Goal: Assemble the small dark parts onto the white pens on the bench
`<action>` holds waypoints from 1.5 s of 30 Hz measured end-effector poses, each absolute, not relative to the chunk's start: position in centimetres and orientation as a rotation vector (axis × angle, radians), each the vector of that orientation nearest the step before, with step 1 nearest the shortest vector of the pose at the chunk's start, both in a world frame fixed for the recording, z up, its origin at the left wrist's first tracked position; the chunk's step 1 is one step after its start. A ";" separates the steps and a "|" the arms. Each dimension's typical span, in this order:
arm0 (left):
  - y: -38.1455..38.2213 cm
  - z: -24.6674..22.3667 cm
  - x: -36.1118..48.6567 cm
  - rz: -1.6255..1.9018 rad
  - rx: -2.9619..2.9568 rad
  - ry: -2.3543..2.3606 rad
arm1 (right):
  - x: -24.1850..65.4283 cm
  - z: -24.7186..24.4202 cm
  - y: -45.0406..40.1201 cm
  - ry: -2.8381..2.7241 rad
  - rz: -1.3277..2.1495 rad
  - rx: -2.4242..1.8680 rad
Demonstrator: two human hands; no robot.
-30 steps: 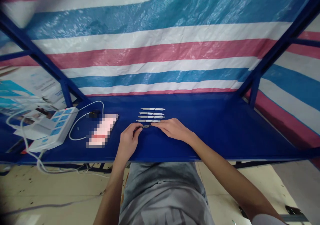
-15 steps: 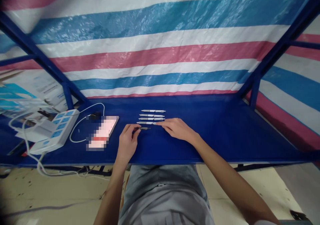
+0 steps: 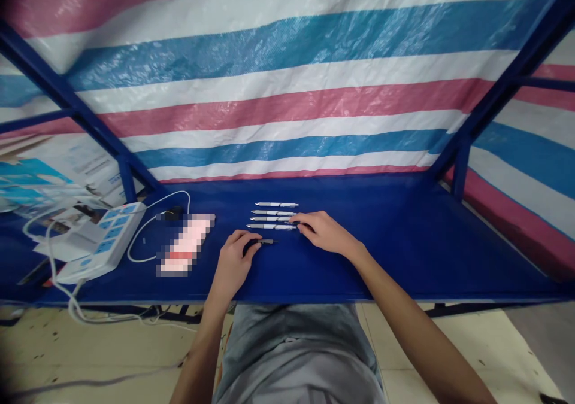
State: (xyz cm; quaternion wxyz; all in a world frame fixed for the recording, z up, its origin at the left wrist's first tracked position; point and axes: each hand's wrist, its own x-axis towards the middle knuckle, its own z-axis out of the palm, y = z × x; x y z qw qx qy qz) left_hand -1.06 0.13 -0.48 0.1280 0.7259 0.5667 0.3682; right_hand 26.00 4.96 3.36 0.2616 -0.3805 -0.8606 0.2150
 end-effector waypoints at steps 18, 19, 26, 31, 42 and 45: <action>1.1 0.6 3.9 1.169 2.381 1.406 | 25.1 3.3 4.4 -2.363 0.757 -0.947; 0.9 0.5 3.7 1.188 2.353 1.422 | 25.1 3.3 4.4 -2.364 0.774 -0.945; 0.2 0.8 2.9 1.321 2.175 1.458 | 25.4 3.3 4.5 -2.351 0.783 -0.998; 0.1 0.8 3.0 1.384 2.185 1.443 | 25.4 3.3 4.6 -2.355 0.729 -1.017; 0.4 0.8 2.9 1.410 2.113 1.394 | 25.3 3.0 4.7 -2.348 0.708 -1.027; 0.4 0.8 3.0 1.405 2.102 1.399 | 25.3 3.2 4.6 -2.344 0.715 -1.036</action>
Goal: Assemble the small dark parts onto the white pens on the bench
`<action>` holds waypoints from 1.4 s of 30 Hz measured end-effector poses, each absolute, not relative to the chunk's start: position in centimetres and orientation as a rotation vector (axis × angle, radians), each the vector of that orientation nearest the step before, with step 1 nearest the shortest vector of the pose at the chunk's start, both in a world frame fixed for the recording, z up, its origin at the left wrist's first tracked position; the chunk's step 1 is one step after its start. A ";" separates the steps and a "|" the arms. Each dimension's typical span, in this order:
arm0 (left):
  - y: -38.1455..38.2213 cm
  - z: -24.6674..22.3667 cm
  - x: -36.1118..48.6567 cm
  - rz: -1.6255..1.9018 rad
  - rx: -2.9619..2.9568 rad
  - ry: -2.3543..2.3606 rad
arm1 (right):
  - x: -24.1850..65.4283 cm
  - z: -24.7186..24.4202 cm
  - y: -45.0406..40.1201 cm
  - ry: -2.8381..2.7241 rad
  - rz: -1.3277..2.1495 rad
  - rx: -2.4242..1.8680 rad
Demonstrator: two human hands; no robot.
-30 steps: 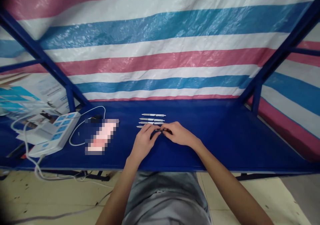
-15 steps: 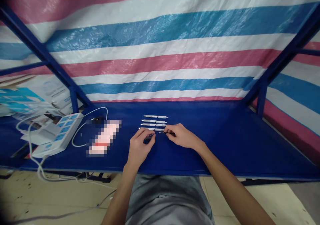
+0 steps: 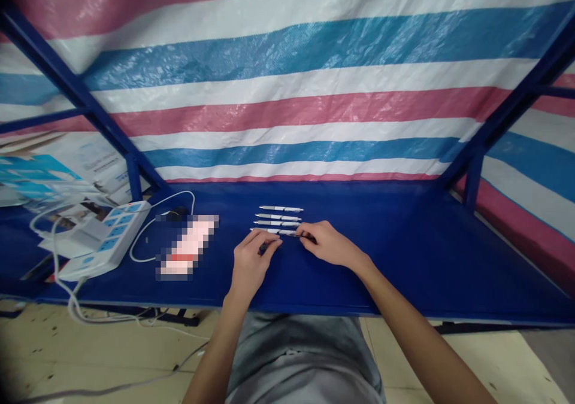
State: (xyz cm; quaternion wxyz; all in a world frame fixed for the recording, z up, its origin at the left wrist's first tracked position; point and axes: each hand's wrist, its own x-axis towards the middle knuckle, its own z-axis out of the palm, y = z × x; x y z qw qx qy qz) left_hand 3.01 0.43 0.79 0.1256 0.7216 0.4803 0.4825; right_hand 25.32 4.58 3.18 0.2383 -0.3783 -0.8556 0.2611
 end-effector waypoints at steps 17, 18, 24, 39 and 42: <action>0.6 0.3 3.0 1.380 2.050 1.405 | 25.2 3.2 4.5 -2.316 0.734 -1.022; 0.6 0.4 3.0 1.387 2.053 1.404 | 25.2 3.3 4.5 -2.317 0.727 -1.025; 0.7 0.2 3.1 1.421 2.043 1.400 | 25.2 3.3 4.4 -2.332 0.709 -1.050; 0.6 0.5 3.1 1.458 2.088 1.384 | 25.0 3.5 4.2 -2.327 0.709 -1.042; 0.7 0.3 3.0 1.454 2.059 1.387 | 25.0 3.4 4.2 -2.331 0.709 -1.052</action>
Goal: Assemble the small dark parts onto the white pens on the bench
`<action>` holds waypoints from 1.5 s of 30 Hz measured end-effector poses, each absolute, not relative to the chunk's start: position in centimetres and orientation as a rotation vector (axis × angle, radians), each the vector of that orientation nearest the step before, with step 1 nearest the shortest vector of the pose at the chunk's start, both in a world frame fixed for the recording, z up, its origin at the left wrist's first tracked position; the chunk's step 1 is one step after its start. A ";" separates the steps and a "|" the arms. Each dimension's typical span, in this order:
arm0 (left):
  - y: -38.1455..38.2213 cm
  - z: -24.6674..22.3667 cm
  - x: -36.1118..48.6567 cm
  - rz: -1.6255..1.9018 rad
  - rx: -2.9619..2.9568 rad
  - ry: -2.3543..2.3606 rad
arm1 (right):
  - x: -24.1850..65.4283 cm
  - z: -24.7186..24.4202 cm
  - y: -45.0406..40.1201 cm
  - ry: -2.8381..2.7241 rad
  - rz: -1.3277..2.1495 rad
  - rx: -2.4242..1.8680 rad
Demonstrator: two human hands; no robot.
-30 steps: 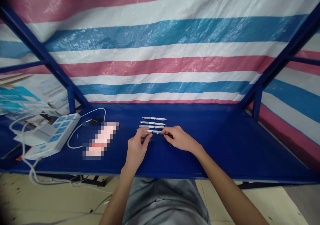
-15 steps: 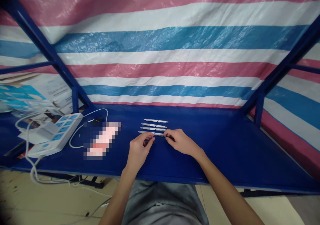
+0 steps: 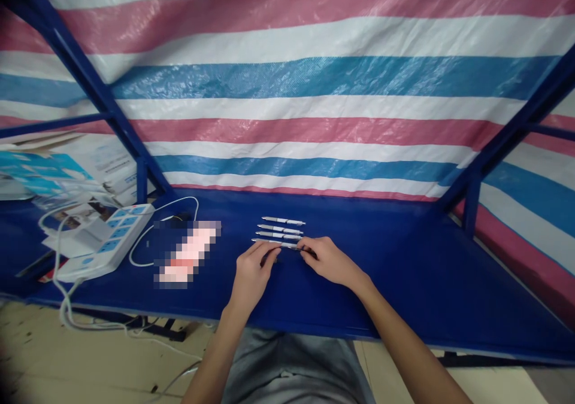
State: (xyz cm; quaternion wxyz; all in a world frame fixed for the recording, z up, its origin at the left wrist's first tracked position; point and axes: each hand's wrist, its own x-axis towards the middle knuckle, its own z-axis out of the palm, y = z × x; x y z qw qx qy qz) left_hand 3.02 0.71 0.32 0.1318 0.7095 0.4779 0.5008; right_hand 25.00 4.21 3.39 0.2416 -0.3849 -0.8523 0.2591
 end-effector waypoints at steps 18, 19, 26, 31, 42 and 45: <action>0.7 0.3 3.0 1.447 2.058 1.407 | 24.8 3.2 4.2 -2.331 0.704 -1.045; 0.7 0.2 3.0 1.445 2.059 1.405 | 24.8 3.2 4.2 -2.329 0.703 -1.042; 0.8 -0.1 3.1 1.413 1.981 1.390 | 24.7 3.4 4.1 -2.313 0.718 -1.010; 0.8 0.0 3.2 1.477 1.983 1.389 | 24.7 3.4 4.1 -2.332 0.724 -0.983; 0.7 0.4 3.2 1.390 2.128 1.371 | 24.6 3.3 4.0 -2.351 0.682 -0.964; 0.7 0.1 3.1 1.348 2.124 1.368 | 24.6 3.3 4.1 -2.363 0.672 -0.958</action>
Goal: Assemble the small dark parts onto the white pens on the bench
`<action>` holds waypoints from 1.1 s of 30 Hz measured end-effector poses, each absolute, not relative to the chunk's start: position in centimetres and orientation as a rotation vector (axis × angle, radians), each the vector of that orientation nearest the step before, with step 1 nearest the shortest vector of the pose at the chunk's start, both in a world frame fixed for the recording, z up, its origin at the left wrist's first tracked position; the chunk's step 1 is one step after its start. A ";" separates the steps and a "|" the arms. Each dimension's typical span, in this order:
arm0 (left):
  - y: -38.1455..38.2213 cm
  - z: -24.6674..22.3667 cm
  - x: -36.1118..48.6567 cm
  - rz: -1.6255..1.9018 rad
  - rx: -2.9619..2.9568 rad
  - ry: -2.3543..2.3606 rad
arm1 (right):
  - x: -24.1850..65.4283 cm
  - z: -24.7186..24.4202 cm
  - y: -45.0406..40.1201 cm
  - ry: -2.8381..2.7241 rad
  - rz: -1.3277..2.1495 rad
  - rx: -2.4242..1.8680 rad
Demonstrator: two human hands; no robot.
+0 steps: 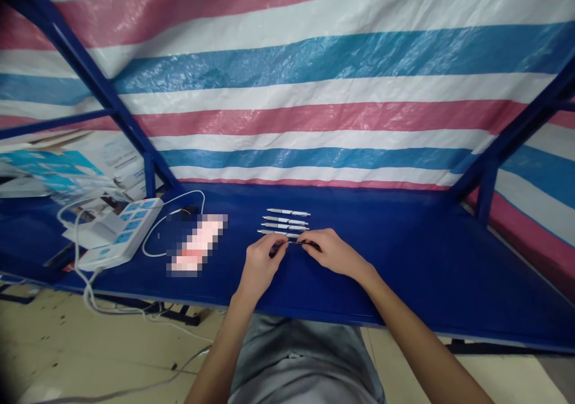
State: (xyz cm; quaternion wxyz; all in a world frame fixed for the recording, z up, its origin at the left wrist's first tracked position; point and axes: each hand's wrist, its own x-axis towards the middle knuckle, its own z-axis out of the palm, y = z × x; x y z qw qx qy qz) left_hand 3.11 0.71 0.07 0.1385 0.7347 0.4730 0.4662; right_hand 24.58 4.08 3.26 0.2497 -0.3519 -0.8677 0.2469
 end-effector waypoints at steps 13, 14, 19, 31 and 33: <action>0.6 0.1 3.1 1.269 2.147 1.319 | 24.5 2.8 4.2 -2.404 0.597 -0.924; 0.6 0.2 3.1 1.256 2.143 1.310 | 24.4 2.8 4.1 -2.403 0.592 -0.919; 0.9 0.7 2.7 1.210 2.094 1.278 | 24.0 3.0 3.7 -2.379 0.598 -0.919; 1.0 1.5 -0.7 1.081 2.319 1.453 | 23.8 2.4 3.9 -2.404 0.569 -0.920; 0.8 0.9 -1.4 1.044 2.325 1.480 | 23.8 2.4 3.9 -2.398 0.564 -0.935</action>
